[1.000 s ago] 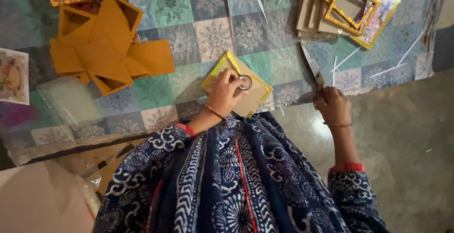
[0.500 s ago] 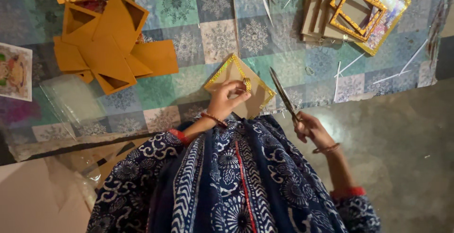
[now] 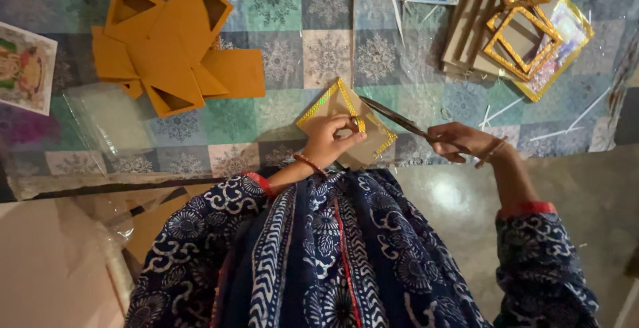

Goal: The person sits at a low table and applies gold decorative trim tape around the edges of small devotional picture cards, pressing the trim down along each border. They use scissors to cut trim pieces, set finished cards aside with a stack of completed ones, and pick up the next unfinished card.

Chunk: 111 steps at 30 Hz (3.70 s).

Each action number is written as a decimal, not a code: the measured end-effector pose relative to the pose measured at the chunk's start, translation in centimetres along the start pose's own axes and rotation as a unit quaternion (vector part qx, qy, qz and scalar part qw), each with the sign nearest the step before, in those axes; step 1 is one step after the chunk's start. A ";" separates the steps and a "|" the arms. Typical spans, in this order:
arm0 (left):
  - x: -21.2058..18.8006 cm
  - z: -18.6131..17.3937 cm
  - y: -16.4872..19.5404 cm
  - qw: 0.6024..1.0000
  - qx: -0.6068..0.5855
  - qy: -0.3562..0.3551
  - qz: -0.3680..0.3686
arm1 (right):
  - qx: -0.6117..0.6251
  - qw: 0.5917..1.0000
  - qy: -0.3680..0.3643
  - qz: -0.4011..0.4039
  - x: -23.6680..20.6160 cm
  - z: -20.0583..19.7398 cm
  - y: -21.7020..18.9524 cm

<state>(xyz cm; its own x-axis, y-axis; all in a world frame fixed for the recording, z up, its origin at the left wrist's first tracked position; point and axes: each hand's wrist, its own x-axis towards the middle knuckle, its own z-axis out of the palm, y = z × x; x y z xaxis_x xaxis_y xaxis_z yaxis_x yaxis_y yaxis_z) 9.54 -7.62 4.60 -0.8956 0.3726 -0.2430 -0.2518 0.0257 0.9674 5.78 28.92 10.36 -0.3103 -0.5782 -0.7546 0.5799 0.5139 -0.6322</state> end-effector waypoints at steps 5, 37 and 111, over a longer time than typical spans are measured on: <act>0.3 -0.2 0.2 0.989 0.094 0.061 0.098 | -0.038 0.999 -0.007 0.014 -1.2 -1.4 -1.3; 0.9 -0.1 2.8 1.000 0.029 -0.009 0.001 | -0.209 0.958 -0.017 0.195 2.8 -2.6 -11.1; -1.3 -3.8 1.7 0.938 0.256 -0.033 0.229 | -0.085 0.880 0.420 -0.207 15.4 7.1 -11.2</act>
<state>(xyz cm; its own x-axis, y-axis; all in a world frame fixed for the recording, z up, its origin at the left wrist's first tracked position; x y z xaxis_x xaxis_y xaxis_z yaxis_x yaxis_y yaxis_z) 8.88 -11.56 6.25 -0.8381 0.5094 0.1954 0.3788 0.2856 0.8803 -0.18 9.79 7.07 -0.9566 -0.1028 -0.2728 0.1877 0.4989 -0.8461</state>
